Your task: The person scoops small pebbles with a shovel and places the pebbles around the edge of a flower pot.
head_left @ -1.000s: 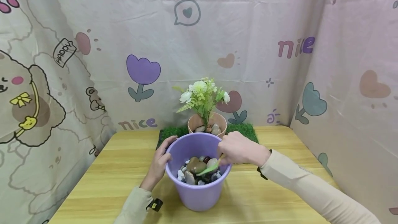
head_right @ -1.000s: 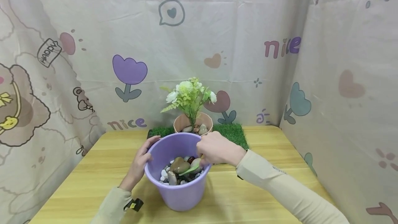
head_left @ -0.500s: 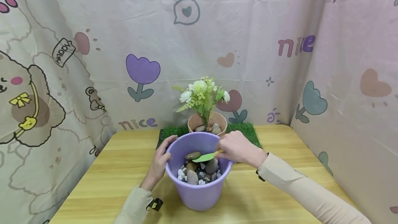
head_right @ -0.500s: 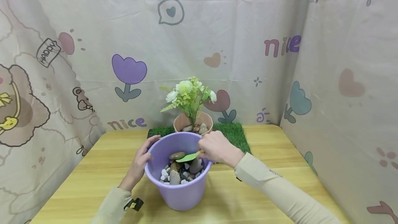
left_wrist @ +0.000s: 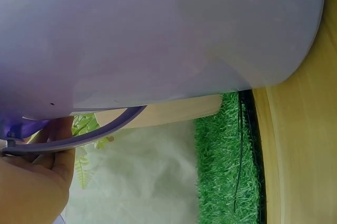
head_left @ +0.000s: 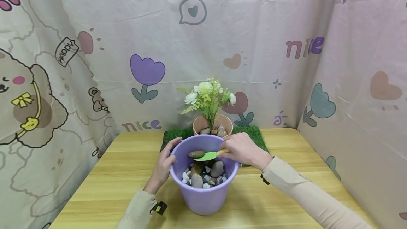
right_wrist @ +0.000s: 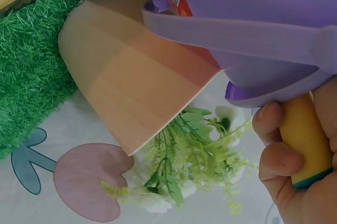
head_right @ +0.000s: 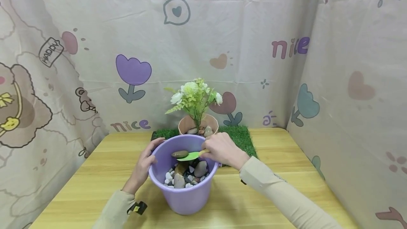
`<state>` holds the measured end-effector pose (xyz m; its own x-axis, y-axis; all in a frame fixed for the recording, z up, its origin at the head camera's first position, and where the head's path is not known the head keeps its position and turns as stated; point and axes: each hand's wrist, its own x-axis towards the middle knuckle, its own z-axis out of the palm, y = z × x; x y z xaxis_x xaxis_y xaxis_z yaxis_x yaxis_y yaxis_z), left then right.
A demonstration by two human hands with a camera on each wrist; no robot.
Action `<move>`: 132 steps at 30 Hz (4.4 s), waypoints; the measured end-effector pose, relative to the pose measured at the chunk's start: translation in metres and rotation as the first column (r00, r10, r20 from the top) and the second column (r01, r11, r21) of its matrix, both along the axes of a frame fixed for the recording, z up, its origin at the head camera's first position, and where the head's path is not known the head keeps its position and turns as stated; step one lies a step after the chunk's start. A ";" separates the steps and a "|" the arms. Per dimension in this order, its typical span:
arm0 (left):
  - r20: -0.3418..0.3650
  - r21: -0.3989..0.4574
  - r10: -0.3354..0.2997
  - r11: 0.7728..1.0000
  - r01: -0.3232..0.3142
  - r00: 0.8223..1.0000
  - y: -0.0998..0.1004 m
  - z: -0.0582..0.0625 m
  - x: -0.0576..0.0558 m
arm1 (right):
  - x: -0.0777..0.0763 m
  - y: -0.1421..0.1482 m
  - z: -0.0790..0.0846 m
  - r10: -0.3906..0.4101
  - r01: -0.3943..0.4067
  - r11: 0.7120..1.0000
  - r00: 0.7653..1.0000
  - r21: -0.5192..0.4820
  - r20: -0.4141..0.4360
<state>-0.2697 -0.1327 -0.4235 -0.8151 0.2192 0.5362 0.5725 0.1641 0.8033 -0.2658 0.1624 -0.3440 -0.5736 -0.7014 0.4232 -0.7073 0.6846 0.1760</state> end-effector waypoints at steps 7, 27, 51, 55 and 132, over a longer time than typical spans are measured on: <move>-0.018 0.002 0.001 1.000 -0.001 1.000 0.000 0.001 0.000 | 0.001 0.003 -0.008 -0.010 0.005 0.994 0.999 -0.108 -0.048; -0.022 -0.015 -0.002 1.000 0.001 1.000 -0.002 0.000 -0.002 | 0.008 0.001 -0.012 -0.134 0.134 0.973 0.991 -0.190 0.009; -0.005 -0.016 0.002 1.000 -0.002 1.000 -0.001 0.001 -0.001 | 0.009 0.000 -0.013 -0.139 0.149 0.959 0.989 -0.240 0.057; 0.005 -0.021 0.007 1.000 -0.007 1.000 -0.001 0.002 0.000 | 0.008 0.001 -0.014 -0.124 0.133 0.960 0.991 -0.247 0.051; -0.016 -0.008 -0.013 1.000 0.013 1.000 -0.003 -0.001 0.000 | -0.052 0.047 -0.009 -0.291 0.298 0.907 0.954 -0.298 0.071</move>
